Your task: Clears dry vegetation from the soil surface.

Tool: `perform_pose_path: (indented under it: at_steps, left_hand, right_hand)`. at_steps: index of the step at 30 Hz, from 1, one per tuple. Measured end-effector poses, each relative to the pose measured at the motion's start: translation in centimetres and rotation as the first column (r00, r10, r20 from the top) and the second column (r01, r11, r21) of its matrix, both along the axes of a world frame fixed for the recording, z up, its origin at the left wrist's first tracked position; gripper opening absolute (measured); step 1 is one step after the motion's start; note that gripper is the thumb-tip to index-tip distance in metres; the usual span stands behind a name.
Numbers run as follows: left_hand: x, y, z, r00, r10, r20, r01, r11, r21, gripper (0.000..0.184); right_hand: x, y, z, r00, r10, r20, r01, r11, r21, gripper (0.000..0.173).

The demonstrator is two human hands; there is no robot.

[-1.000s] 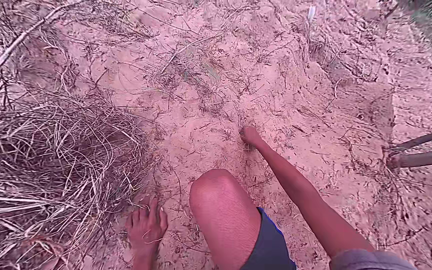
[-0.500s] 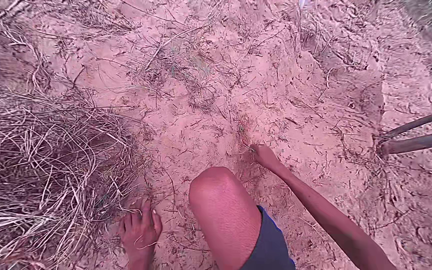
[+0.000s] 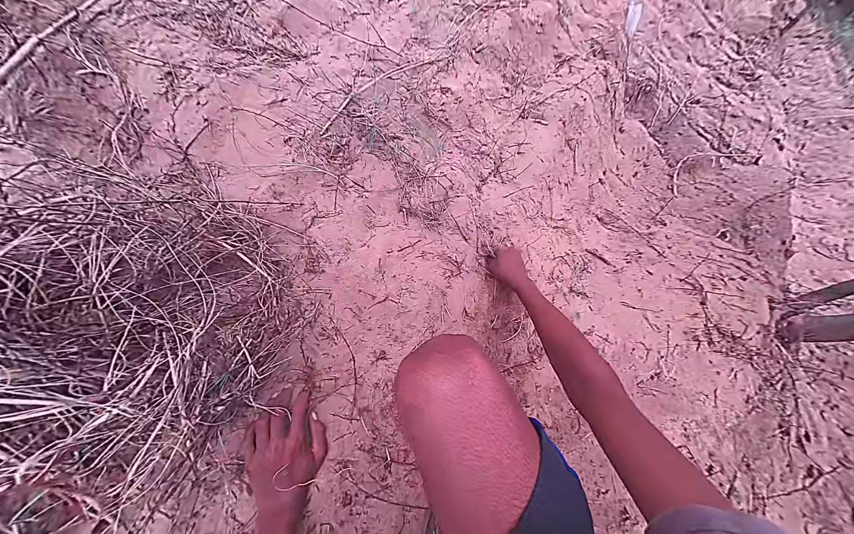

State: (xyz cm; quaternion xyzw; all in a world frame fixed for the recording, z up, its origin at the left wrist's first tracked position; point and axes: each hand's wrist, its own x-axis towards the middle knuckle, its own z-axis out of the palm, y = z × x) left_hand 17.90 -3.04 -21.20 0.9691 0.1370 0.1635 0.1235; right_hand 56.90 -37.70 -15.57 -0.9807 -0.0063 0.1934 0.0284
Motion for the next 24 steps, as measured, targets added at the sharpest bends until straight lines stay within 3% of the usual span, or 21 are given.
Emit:
perform_pose_path:
  at_steps: [3,7,9,12,15,19,22,24]
  left_hand:
    - [-0.2,0.1,0.1,1.000,-0.003,-0.011,0.003,1.000,-0.021,0.054]
    - [-0.2,-0.2,0.3,1.000,0.002,-0.011,-0.002,1.000,-0.028,0.054]
    - [0.1,0.1,0.2,1.000,0.003,-0.011,-0.003,1.000,-0.019,0.055]
    - [-0.1,0.0,0.5,0.999,-0.012,-0.031,0.011,0.999,-0.034,0.055]
    - [0.0,-0.3,1.0,1.000,-0.004,-0.013,0.003,0.999,-0.050,0.055]
    - [0.2,-0.6,2.3,0.999,0.002,0.046,0.002,0.997,-0.080,0.054]
    - [0.2,-0.6,2.3,0.999,0.003,0.045,0.001,0.997,-0.083,0.055]
    - [0.2,-0.5,2.1,1.000,0.000,0.028,0.002,0.997,-0.074,0.055]
  right_hand:
    - [-5.3,1.3,1.9,0.995,0.100,0.027,-0.104,0.961,0.255,0.024]
    - [-14.2,2.0,6.7,0.968,0.161,-0.190,-0.113,0.964,0.242,0.029]
    - [-12.9,-1.0,6.1,0.987,0.161,0.005,-0.159,0.969,0.188,0.025]
    - [-6.6,-6.6,4.3,0.951,0.188,0.244,-0.199,0.980,0.022,0.032]
    - [-1.4,-8.6,2.5,0.978,0.187,0.094,-0.175,0.977,-0.122,0.044]
    - [-3.5,-7.2,1.6,1.000,-0.019,-0.002,0.018,0.972,-0.236,0.034]
    - [-7.1,-8.4,0.3,0.999,-0.029,-0.032,0.023,0.985,-0.171,0.033]
    - [-11.5,-7.6,1.0,0.987,0.102,-0.126,-0.106,0.994,-0.026,0.029]
